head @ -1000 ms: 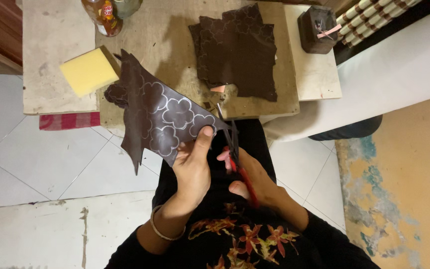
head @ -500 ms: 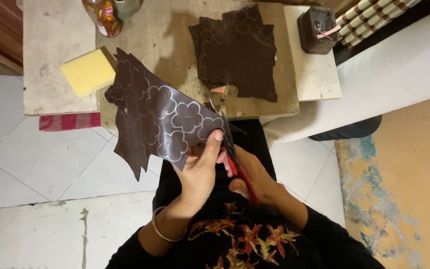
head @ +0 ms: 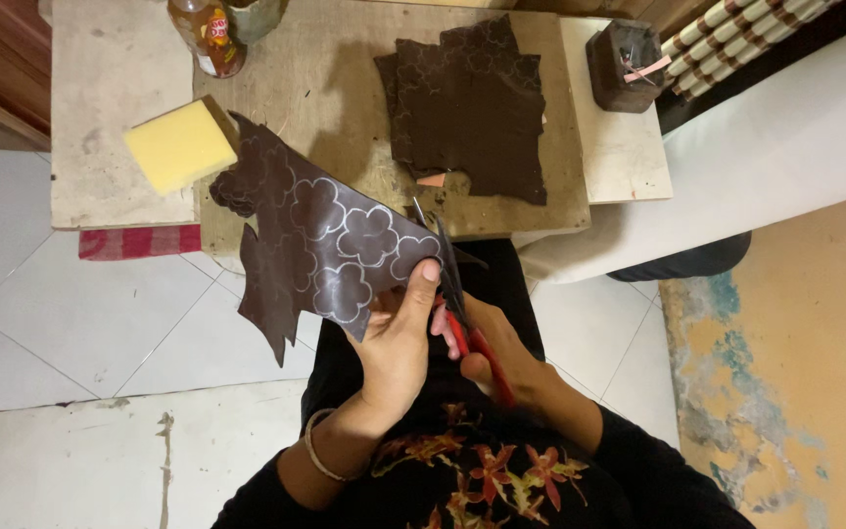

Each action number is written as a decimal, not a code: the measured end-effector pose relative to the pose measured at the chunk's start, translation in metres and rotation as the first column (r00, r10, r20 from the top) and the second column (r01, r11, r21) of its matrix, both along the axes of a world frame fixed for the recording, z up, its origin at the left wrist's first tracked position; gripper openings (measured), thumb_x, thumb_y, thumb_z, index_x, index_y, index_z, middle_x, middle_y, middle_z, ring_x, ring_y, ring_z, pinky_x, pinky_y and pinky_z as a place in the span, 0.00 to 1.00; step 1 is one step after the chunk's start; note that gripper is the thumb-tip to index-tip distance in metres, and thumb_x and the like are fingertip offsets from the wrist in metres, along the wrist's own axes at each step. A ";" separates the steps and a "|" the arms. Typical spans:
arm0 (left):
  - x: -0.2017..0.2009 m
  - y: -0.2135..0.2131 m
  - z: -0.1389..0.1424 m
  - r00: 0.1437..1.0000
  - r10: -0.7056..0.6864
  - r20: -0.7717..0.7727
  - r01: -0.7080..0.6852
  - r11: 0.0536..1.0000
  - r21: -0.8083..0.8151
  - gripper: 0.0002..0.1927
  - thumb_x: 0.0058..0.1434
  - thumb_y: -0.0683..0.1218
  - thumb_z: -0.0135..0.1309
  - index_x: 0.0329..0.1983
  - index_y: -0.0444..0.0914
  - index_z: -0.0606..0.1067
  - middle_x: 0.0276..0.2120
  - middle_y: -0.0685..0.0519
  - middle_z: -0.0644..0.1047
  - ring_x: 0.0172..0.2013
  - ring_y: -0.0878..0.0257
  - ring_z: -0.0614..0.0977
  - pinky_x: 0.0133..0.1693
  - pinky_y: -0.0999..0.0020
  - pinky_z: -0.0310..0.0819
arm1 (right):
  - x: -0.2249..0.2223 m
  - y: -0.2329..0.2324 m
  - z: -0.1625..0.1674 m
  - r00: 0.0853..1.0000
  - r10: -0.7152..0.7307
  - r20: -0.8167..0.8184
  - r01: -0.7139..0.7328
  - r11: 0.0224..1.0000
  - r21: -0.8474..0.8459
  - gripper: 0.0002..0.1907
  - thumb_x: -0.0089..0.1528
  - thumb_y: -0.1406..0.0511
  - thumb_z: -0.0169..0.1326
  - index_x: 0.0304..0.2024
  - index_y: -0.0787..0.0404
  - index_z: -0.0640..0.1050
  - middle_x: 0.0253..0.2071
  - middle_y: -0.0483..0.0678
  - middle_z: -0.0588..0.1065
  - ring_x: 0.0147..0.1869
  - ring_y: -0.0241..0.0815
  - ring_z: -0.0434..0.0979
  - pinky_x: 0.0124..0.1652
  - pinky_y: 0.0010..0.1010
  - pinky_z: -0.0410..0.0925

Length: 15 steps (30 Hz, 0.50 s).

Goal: The person uses red-handled scissors to cut flower-shaped pieces from a dark brown patterned fabric. They repeatedly cut along the outlines and place the finished pieces on the table.

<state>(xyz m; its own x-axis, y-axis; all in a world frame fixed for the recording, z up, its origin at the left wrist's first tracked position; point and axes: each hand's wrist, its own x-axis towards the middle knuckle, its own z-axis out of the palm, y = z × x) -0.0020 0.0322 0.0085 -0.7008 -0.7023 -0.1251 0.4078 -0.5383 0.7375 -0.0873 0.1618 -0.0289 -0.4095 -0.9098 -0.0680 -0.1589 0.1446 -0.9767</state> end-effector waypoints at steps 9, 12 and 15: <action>0.000 -0.002 0.006 0.997 0.020 -0.081 -0.021 1.000 -0.014 0.07 0.68 0.39 0.56 0.44 0.32 0.70 0.31 0.48 0.76 0.18 0.61 0.74 0.16 0.66 0.73 | 0.000 -0.001 0.001 0.999 -0.035 0.007 0.034 0.999 0.034 0.53 0.47 0.20 0.41 0.38 0.61 0.69 0.29 0.41 0.66 0.30 0.31 0.66 0.31 0.25 0.63; -0.002 0.002 0.003 0.999 0.020 -0.042 -0.019 1.000 0.025 0.06 0.68 0.38 0.56 0.42 0.31 0.71 0.29 0.49 0.75 0.17 0.62 0.73 0.16 0.66 0.71 | 0.001 -0.002 0.000 0.995 -0.092 0.048 0.085 0.987 0.137 0.51 0.46 0.22 0.50 0.35 0.63 0.68 0.27 0.43 0.66 0.29 0.33 0.66 0.29 0.26 0.63; -0.002 0.005 -0.001 0.999 0.014 -0.039 -0.012 0.999 0.053 0.05 0.67 0.40 0.56 0.40 0.32 0.72 0.26 0.51 0.74 0.16 0.64 0.72 0.15 0.68 0.69 | 0.002 -0.001 -0.002 0.998 -0.062 0.029 0.061 0.997 0.048 0.52 0.46 0.20 0.43 0.36 0.60 0.69 0.30 0.39 0.66 0.30 0.29 0.67 0.30 0.22 0.64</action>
